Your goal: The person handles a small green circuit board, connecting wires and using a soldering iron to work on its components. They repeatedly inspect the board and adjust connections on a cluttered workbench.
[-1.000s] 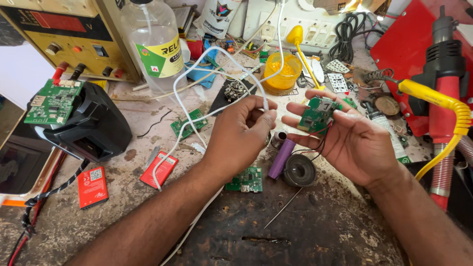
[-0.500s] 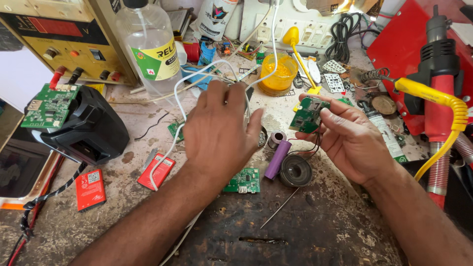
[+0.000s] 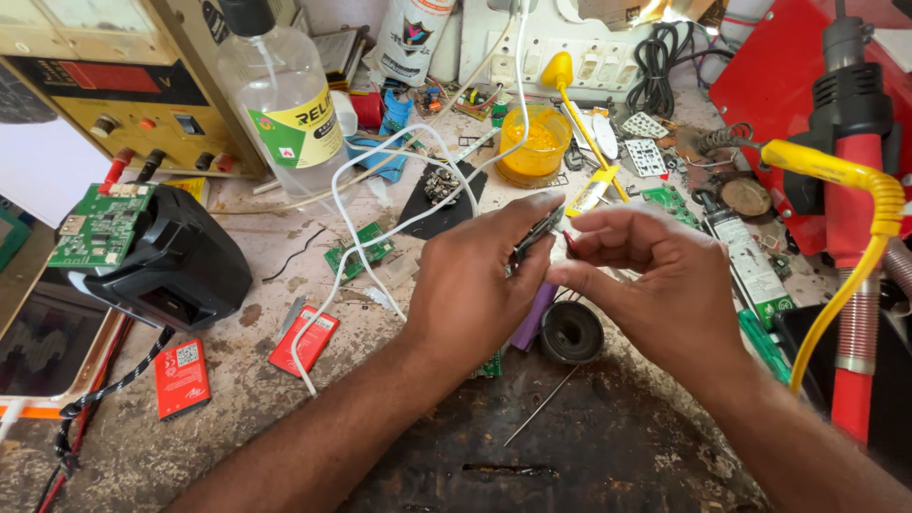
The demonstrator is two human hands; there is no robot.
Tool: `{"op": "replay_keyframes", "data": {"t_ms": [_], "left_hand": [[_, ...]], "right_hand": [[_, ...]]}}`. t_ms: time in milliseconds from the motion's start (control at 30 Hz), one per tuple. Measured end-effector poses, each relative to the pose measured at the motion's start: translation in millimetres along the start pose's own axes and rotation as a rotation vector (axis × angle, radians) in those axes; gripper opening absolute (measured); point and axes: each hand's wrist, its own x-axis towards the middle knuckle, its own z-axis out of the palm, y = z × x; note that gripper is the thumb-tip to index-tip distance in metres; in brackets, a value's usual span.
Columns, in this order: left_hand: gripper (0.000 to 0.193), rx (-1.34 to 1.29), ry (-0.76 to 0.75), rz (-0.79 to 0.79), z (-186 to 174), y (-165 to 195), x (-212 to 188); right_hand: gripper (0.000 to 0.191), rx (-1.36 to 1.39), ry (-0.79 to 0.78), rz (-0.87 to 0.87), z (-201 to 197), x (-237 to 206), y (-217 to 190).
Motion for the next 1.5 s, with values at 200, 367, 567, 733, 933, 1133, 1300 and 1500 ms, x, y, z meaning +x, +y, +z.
{"op": "replay_keyframes", "data": {"t_ms": [200, 367, 567, 733, 933, 1133, 1300, 1500], "left_hand": [[0.034, 0.084, -0.022, 0.118, -1, 4, -3], [0.027, 0.203, 0.074, -0.129, -21, 5, 26], [0.024, -0.186, -0.04, -0.259, -56, -30, 31], [0.027, -0.348, -0.198, -0.29, -87, -49, 37], [0.023, 0.083, -0.286, -0.308, -130, -51, 35], [0.034, 0.754, -0.227, -0.24, -118, -48, 28], [0.028, 0.75, -0.453, -0.422, -119, -56, 19], [0.043, 0.607, -0.448, -0.342, -121, -57, 20]], "right_hand": [[0.016, -0.319, 0.111, -0.293, 3, -6, -15], [0.01, -0.446, 0.103, -0.267, 7, -14, -21], [0.016, -0.188, 0.013, 0.008, -1, 0, 0], [0.016, 0.245, -0.151, 0.224, -6, 16, 26], [0.014, 0.275, -0.161, 0.282, -7, 16, 32], [0.016, 0.203, -0.175, 0.26, -8, 15, 29], [0.017, 0.192, -0.188, 0.263, -8, 15, 28], [0.018, 0.183, -0.195, 0.27, -9, 15, 26]]}}
